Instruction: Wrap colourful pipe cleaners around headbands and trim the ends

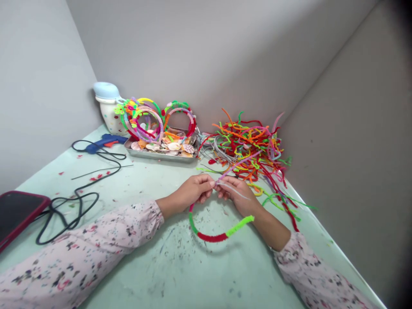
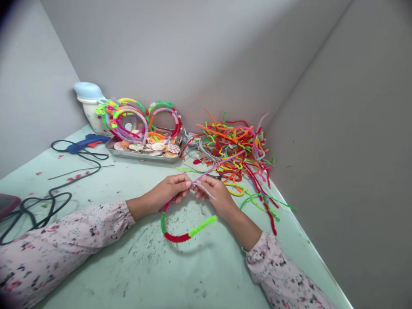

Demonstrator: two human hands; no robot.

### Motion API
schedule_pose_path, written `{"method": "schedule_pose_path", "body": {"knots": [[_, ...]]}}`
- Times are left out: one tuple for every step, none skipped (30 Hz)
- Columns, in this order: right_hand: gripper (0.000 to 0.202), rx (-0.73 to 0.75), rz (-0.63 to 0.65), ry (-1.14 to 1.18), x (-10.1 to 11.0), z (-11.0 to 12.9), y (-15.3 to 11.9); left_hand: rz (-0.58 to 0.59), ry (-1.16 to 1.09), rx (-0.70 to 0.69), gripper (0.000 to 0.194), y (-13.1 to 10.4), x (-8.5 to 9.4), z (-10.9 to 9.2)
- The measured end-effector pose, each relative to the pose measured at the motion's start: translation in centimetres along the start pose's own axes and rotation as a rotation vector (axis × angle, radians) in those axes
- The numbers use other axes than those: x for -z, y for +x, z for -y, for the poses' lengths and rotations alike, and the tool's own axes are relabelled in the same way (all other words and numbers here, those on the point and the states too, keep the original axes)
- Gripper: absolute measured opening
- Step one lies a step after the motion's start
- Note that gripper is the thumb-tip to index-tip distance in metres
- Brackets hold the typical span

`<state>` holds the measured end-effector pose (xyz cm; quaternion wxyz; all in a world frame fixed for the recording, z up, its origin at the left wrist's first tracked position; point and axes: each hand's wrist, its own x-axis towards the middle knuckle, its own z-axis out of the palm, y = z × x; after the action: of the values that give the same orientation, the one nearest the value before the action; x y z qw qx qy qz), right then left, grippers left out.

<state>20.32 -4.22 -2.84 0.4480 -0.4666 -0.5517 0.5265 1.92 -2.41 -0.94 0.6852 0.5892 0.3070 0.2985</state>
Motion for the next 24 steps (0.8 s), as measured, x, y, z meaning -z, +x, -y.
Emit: {"method": "schedule_pose_path", "body": {"knots": [[0.026,-0.006,0.005,0.017,-0.04,0.06,-0.05,0.005,0.010,0.001,0.024,-0.02,0.01,0.01],[0.026,-0.011,0.008,0.042,-0.08,0.09,-0.08,0.008,0.022,-0.002,0.024,-0.03,0.03,0.02],[0.025,-0.017,0.011,0.068,-0.13,0.09,-0.09,0.012,0.035,-0.005,0.024,-0.02,0.06,0.04],[0.025,-0.022,0.015,0.092,-0.17,0.08,-0.09,0.017,0.051,-0.010,0.024,-0.01,0.10,0.06],[0.024,-0.026,0.017,0.110,-0.20,0.06,-0.08,0.022,0.069,-0.013,0.024,0.00,0.14,0.08],[0.023,-0.030,0.017,0.122,-0.23,0.05,-0.08,0.026,0.087,-0.015,0.024,0.01,0.17,0.09],[0.022,-0.035,0.015,0.127,-0.26,0.06,-0.08,0.030,0.104,-0.016,0.024,0.01,0.18,0.10],[0.021,-0.041,0.012,0.129,-0.28,0.10,-0.10,0.033,0.117,-0.017,0.023,0.00,0.18,0.09],[0.019,-0.045,0.007,0.129,-0.29,0.16,-0.13,0.037,0.128,-0.016,0.022,-0.03,0.17,0.05],[0.018,-0.049,-0.001,0.129,-0.31,0.23,-0.16,0.040,0.138,-0.014,0.022,-0.07,0.14,0.01],[0.017,-0.051,-0.005,0.129,-0.32,0.31,-0.20,0.044,0.147,-0.010,0.022,-0.11,0.10,-0.05],[0.017,-0.052,-0.009,0.127,-0.33,0.37,-0.24,0.047,0.156,-0.007,0.021,-0.15,0.06,-0.10],[0.017,-0.050,-0.010,0.125,-0.34,0.41,-0.27,0.050,0.165,-0.004,0.021,-0.17,0.02,-0.15],[0.017,-0.046,-0.011,0.121,-0.33,0.43,-0.29,0.052,0.175,-0.002,0.021,-0.17,0.00,-0.18],[0.017,-0.040,-0.011,0.115,-0.33,0.41,-0.30,0.054,0.187,-0.001,0.021,-0.16,-0.01,-0.18],[0.017,-0.034,-0.013,0.109,-0.32,0.38,-0.31,0.054,0.201,0.000,0.021,-0.12,-0.01,-0.16],[0.016,-0.027,-0.015,0.101,-0.30,0.33,-0.30,0.052,0.216,0.001,0.021,-0.06,0.00,-0.12],[0.016,-0.022,-0.016,0.095,-0.28,0.28,-0.29,0.050,0.233,0.002,0.021,0.01,0.02,-0.08],[0.016,-0.020,-0.013,0.089,-0.26,0.23,-0.28,0.048,0.248,0.005,0.020,0.08,0.03,-0.03],[0.015,-0.017,-0.010,0.085,-0.24,0.19,-0.27,0.045,0.264,0.008,0.020,0.15,0.04,0.00],[0.015,-0.017,-0.005,0.082,-0.22,0.16,-0.27,0.044,0.278,0.012,0.020,0.21,0.05,0.02],[0.014,-0.017,0.000,0.081,-0.21,0.15,-0.26,0.048,0.292,0.016,0.020,0.26,0.06,0.01],[0.014,-0.018,0.003,0.083,-0.20,0.14,-0.26,0.056,0.305,0.021,0.020,0.29,0.06,-0.02],[0.014,-0.019,0.004,0.085,-0.19,0.13,-0.26,0.066,0.318,0.024,0.020,0.30,0.06,-0.06]]}}
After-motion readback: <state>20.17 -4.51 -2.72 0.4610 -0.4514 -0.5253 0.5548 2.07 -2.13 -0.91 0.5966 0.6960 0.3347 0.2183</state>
